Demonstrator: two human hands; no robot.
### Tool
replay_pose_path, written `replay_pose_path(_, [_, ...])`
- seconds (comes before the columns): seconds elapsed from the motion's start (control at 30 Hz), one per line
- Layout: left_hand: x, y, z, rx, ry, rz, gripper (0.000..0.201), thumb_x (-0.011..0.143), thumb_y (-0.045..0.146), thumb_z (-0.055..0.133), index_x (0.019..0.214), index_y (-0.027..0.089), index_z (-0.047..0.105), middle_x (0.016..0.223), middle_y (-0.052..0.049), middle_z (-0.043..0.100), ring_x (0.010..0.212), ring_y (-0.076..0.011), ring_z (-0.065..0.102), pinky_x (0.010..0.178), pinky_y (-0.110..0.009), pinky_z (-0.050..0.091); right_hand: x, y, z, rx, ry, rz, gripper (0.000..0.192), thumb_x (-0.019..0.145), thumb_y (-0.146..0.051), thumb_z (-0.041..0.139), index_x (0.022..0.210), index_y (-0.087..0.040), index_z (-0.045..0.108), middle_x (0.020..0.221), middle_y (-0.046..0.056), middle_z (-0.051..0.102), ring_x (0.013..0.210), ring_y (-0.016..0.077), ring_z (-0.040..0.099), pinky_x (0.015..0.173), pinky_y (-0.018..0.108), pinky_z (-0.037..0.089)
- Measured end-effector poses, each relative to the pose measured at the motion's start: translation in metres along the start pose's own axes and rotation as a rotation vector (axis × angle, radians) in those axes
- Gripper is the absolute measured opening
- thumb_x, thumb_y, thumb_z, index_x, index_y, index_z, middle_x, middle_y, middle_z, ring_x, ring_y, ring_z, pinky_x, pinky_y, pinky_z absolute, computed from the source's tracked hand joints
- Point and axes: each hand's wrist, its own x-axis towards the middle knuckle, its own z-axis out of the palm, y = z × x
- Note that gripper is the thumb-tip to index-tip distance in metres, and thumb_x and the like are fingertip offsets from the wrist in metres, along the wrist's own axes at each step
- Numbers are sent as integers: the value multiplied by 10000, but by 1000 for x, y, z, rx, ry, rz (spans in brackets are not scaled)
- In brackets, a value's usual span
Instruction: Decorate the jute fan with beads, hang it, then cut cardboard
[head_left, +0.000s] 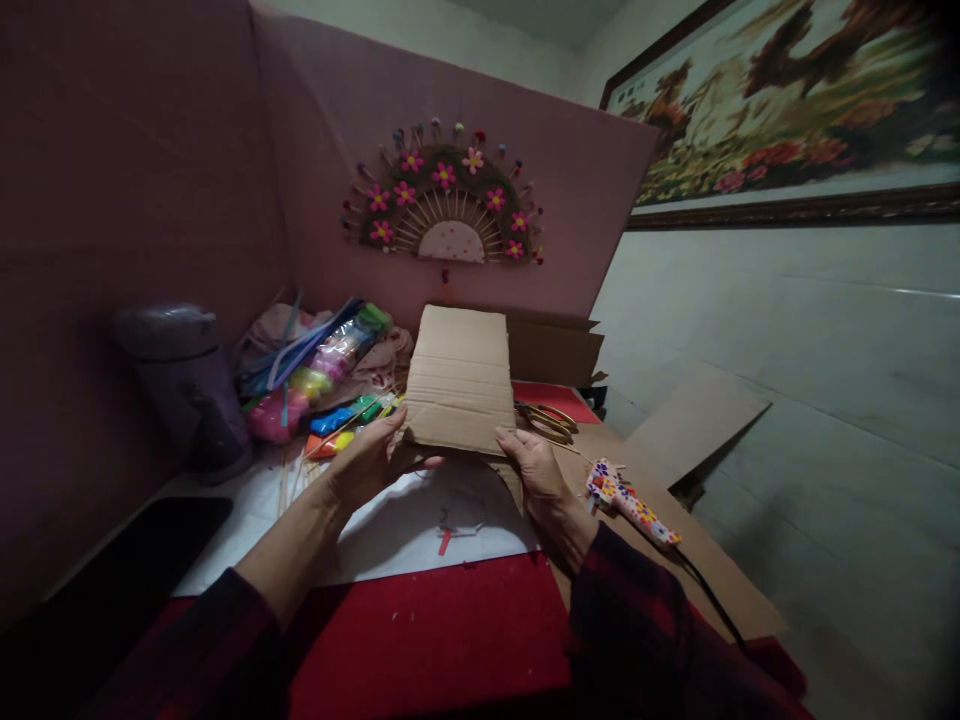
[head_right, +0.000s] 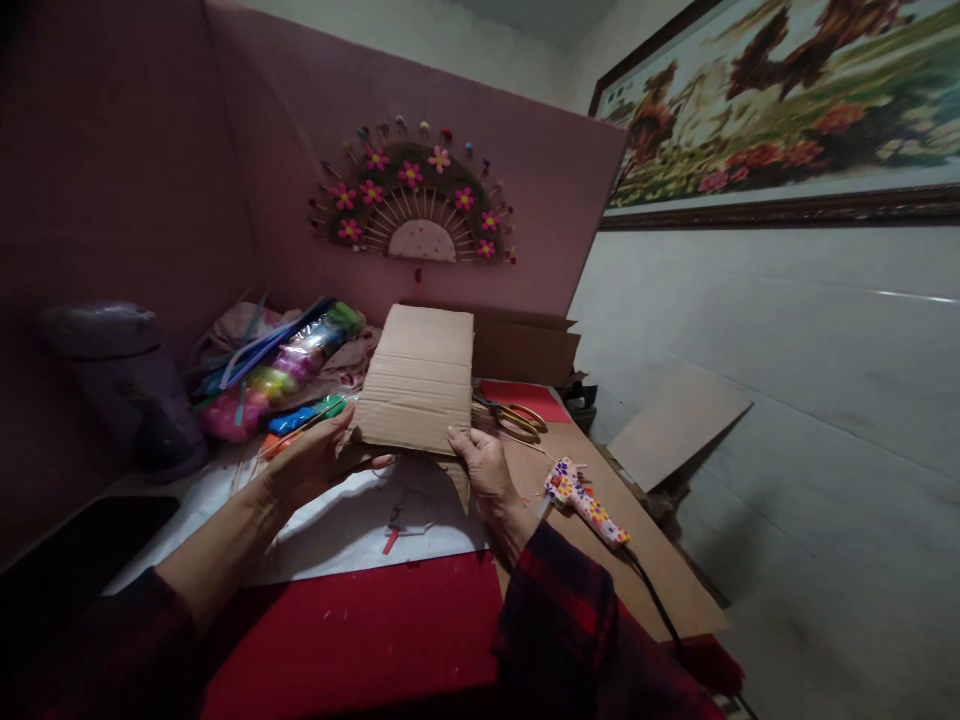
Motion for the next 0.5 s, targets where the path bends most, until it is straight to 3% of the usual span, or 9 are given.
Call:
replay_pose_path(0.17, [4, -4, -1, 62, 34, 4, 317, 694, 101, 690, 1005, 101, 625, 1023, -134, 688, 817, -230, 682, 744, -364, 581, 0, 1, -1, 5, 8, -3, 314, 628, -369, 771, 837, -143, 708, 759, 50, 740, 750, 224, 686, 706, 335, 539])
replay_pose_path(0.4, [5, -2, 1, 47, 133, 9, 267, 673, 65, 682, 938, 79, 648, 982, -143, 701, 744, -196, 676, 659, -323, 598, 0, 3, -4, 37, -128, -35, 462, 755, -582, 600, 966, -181, 688, 880, 78, 736, 849, 248, 682, 758, 374, 523])
replay_pose_path(0.5, [4, -2, 1, 66, 138, -4, 282, 666, 67, 694, 943, 78, 647, 982, -143, 701, 712, -188, 673, 681, -342, 595, -1, 4, -4, 5, -136, 19, 410, 703, -494, 698, 945, -164, 691, 881, 80, 734, 791, 231, 683, 729, 351, 521])
